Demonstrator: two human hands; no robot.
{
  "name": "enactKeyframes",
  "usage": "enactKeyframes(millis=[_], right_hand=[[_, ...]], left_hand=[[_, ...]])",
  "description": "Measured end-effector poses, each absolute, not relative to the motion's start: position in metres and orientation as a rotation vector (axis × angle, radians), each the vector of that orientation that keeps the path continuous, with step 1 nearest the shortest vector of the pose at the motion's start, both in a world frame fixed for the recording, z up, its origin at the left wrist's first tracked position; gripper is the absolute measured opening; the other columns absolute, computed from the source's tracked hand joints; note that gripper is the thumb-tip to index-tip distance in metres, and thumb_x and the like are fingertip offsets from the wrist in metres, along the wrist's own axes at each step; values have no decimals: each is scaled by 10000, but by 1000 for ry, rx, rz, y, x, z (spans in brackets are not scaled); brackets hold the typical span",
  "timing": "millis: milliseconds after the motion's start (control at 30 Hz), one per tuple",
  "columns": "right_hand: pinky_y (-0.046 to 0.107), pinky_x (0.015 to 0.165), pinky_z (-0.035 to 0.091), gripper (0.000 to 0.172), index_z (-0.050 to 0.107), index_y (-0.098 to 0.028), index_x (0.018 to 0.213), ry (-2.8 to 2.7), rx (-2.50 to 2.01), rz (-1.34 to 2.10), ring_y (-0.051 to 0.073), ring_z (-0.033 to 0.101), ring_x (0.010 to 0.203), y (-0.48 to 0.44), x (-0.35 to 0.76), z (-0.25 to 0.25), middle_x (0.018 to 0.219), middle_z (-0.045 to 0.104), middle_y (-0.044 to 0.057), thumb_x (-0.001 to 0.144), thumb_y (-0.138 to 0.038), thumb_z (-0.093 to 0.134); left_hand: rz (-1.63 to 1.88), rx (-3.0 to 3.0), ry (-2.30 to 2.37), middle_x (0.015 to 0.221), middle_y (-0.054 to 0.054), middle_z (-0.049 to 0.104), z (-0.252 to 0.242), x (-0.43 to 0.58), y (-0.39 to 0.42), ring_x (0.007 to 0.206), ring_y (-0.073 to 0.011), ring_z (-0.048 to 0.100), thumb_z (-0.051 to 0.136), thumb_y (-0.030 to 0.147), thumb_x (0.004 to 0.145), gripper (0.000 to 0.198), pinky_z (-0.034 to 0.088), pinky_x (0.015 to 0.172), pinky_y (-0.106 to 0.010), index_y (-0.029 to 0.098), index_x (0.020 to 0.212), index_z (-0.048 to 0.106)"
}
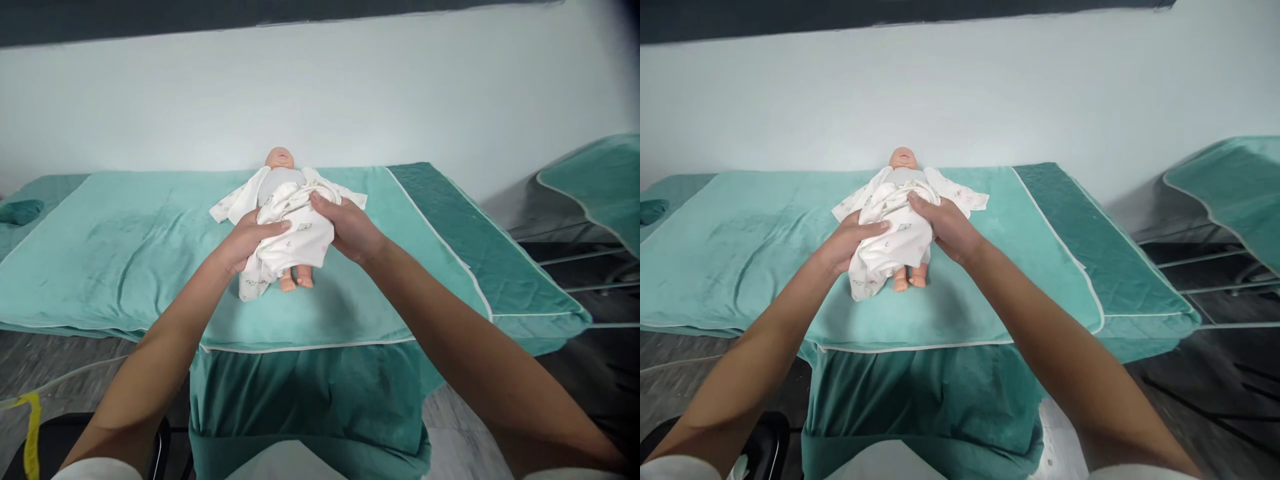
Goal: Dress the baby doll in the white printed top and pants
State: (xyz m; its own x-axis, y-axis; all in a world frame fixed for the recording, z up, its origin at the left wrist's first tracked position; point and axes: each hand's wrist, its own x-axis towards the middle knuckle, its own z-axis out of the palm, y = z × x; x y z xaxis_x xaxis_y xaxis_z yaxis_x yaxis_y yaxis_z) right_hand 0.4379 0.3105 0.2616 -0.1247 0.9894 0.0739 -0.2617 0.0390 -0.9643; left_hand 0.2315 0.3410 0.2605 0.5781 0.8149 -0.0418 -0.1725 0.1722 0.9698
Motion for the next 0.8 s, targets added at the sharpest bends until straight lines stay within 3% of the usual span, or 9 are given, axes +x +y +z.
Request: enactKeyframes(millis=[200, 400, 600, 700, 800], right_hand=[[299, 817, 598, 496, 747, -166, 1177, -1000, -1069, 1732, 208, 736, 953, 274, 450, 211, 1138, 785, 103, 773, -421, 881], [301, 717, 568, 448, 768, -153, 1066, -766, -1234, 1787, 186, 700, 796, 226, 449, 165, 979, 795, 90, 766, -470, 869], [350, 839, 563, 487, 741, -199, 1094, -753, -1312, 1594, 251, 718, 971, 217, 441, 141, 1061, 796, 60, 730, -496, 867], [378, 883, 567, 518, 718, -210, 1157, -775, -1256, 1530, 278, 712, 1047, 217, 435, 135, 1108, 789, 65, 756, -515, 836], [394, 835, 583, 566, 699, -226, 1205, -727, -1214, 1524, 299, 718, 1045, 217, 431, 131, 1073, 793, 71, 764, -562, 811]], left_hand=[[642, 1155, 846, 1150, -128, 778, 234, 245, 334, 1015, -284, 742, 865, 370, 718, 557, 573, 870, -378, 153, 1197, 681], [200, 1797, 941, 1285, -111, 736, 219, 259, 328, 1208, -325, 664, 645, 309, 850, 323, 510, 991, -411, 186, 1145, 696], [-116, 2224, 1035, 1338, -176, 696, 214, 273, 323, 1241, -359, 645, 528, 343, 930, 402, 480, 1016, -422, 152, 1263, 648], [-73, 2154, 990, 1370, -155, 686, 215, 272, 323, 1254, -351, 632, 524, 361, 936, 416, 466, 1041, -431, 165, 1282, 644], [33, 2019, 947, 1331, -120, 709, 221, 268, 322, 1217, -333, 642, 552, 417, 924, 407, 486, 1014, -419, 187, 1241, 663]])
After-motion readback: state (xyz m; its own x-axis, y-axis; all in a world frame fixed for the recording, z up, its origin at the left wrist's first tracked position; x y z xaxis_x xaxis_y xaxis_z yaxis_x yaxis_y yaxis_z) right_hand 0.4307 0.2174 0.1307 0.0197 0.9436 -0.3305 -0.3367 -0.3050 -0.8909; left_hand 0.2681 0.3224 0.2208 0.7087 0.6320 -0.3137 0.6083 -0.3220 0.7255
